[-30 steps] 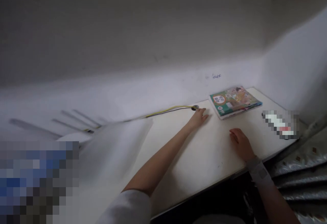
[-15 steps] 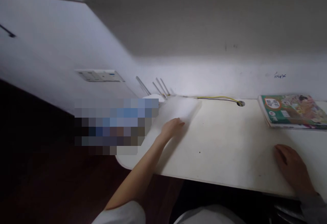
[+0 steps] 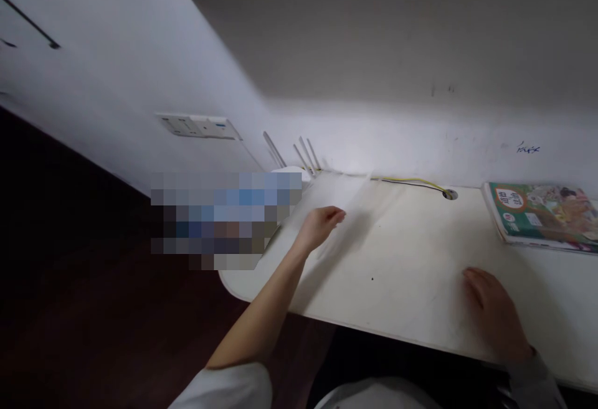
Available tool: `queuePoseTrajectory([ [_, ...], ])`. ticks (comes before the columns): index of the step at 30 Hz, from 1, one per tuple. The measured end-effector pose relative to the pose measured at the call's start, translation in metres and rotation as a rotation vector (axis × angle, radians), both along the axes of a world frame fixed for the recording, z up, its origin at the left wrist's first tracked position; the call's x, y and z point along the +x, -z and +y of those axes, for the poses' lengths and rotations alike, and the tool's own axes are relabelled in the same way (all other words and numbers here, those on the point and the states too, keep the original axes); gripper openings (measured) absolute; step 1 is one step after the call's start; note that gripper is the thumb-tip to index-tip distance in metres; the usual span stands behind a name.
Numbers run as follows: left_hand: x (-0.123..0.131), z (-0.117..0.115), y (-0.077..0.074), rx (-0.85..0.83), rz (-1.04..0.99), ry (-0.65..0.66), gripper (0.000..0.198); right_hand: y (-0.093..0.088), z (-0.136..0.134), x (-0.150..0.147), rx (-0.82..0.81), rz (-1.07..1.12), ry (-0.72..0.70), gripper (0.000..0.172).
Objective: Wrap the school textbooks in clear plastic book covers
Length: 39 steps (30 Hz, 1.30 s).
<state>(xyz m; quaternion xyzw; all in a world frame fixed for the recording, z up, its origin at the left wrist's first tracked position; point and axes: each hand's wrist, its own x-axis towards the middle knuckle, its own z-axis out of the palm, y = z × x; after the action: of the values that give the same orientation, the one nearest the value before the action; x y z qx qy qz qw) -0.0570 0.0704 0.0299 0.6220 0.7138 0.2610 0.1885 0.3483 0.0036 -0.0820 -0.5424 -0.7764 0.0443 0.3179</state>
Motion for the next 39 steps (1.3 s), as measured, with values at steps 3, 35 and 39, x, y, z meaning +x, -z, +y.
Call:
queuePoseTrajectory([
  [3,0.023,-0.019,-0.024,0.018,-0.557,0.159,0.022,-0.019,0.008,-0.055,0.030,0.116,-0.096,0.033],
  [35,-0.040,-0.087,0.061,0.483,-0.953,-0.462,0.031,-0.024,-0.049,-0.130,0.232,-0.398,-0.353,0.034],
  [39,-0.094,-0.079,0.040,0.403,0.106,-0.374,0.036,-0.027,-0.045,-0.140,0.194,-0.445,-0.418,0.032],
])
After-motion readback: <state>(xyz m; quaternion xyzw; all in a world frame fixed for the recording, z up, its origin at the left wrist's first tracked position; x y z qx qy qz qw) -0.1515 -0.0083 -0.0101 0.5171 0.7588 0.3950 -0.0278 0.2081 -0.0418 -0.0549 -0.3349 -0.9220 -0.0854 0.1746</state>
